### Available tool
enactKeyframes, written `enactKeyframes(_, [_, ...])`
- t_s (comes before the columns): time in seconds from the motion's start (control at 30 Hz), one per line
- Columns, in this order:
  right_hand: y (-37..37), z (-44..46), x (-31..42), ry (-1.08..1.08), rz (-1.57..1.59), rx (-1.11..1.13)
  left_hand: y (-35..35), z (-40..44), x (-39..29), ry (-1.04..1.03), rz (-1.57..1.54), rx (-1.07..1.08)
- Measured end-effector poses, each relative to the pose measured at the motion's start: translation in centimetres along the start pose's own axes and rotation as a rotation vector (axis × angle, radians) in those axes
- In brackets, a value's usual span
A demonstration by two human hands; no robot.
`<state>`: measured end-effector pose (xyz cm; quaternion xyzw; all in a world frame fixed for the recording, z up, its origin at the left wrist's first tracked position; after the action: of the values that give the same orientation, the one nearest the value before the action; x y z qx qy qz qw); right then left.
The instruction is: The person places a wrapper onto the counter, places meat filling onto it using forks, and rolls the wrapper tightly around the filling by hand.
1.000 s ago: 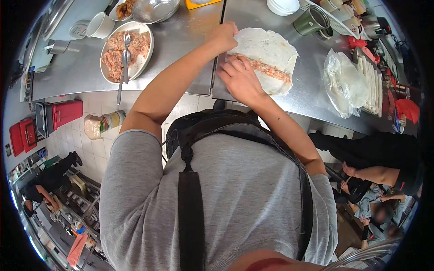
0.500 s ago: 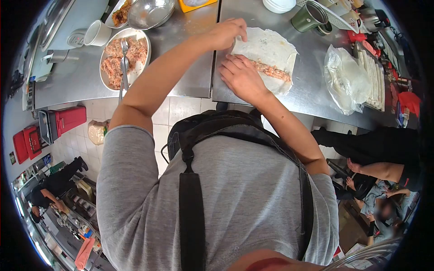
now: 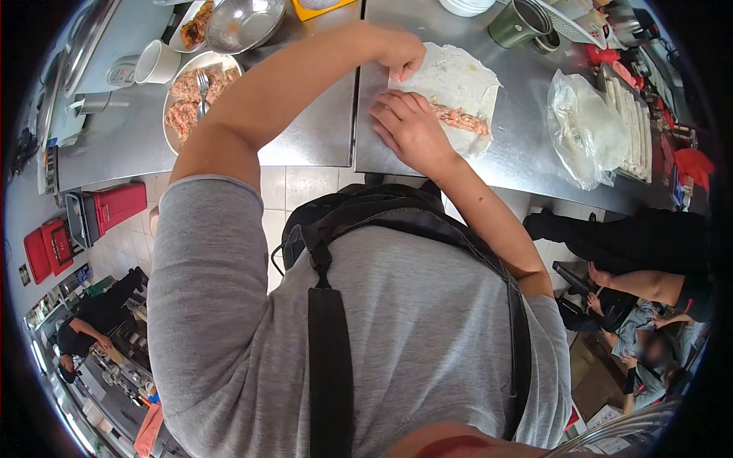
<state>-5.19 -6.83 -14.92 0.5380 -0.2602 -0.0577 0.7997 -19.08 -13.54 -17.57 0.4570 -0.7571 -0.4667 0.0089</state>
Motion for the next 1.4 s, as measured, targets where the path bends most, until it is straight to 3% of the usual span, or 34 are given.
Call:
enactKeyframes(0.17, [-0.3,0.5,-1.0,-0.09,-0.014,-0.04,-0.4,1.6,-0.3,0.015,0.165,-0.022])
enactKeyframes(0.27, [-0.4,0.7,-1.5,-0.113,0.0,-0.015,0.2,0.7,0.6,-0.043,-0.021,-0.069])
enactKeyframes(0.37, [-0.4,0.9,-1.5,-0.103,0.01,-0.037,0.9,0.4,3.0,-0.162,0.037,-0.187])
enactKeyframes(0.67, [-1.0,1.6,-2.0,-0.107,-0.031,-0.034,1.3,1.0,1.3,-0.171,0.077,-0.177])
enactKeyframes(0.87, [-1.5,1.8,-2.3,-0.165,0.043,-0.02,1.5,2.5,0.5,0.017,0.265,-0.069])
enactKeyframes(1.07, [-1.3,2.0,-2.8,-0.199,0.051,-0.023,2.6,-1.9,0.8,-0.099,0.286,-0.724])
enactKeyframes(1.17, [-1.3,1.7,-3.1,-0.247,0.085,0.0,-0.8,-4.6,0.3,0.1,0.286,-0.471])
enactKeyframes(1.27, [-1.4,1.9,-3.3,-0.247,0.091,-0.024,-5.5,-5.5,0.9,-0.11,0.413,-0.578])
enactKeyframes(1.4, [-1.5,1.9,-3.3,-0.266,0.079,-0.005,-5.2,-4.2,1.7,0.027,0.394,-0.523])
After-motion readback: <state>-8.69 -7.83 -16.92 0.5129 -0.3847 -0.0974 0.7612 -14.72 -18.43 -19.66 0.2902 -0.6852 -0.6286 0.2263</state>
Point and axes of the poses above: each hand's wrist, its own z-axis towards the middle knuckle, its own y-axis out of the back of the hand, x = y × z, the point moved 7 cm from there along z, towards the middle knuckle, and after that the axes turned 6 degrees about x, right-handed, at the moved point
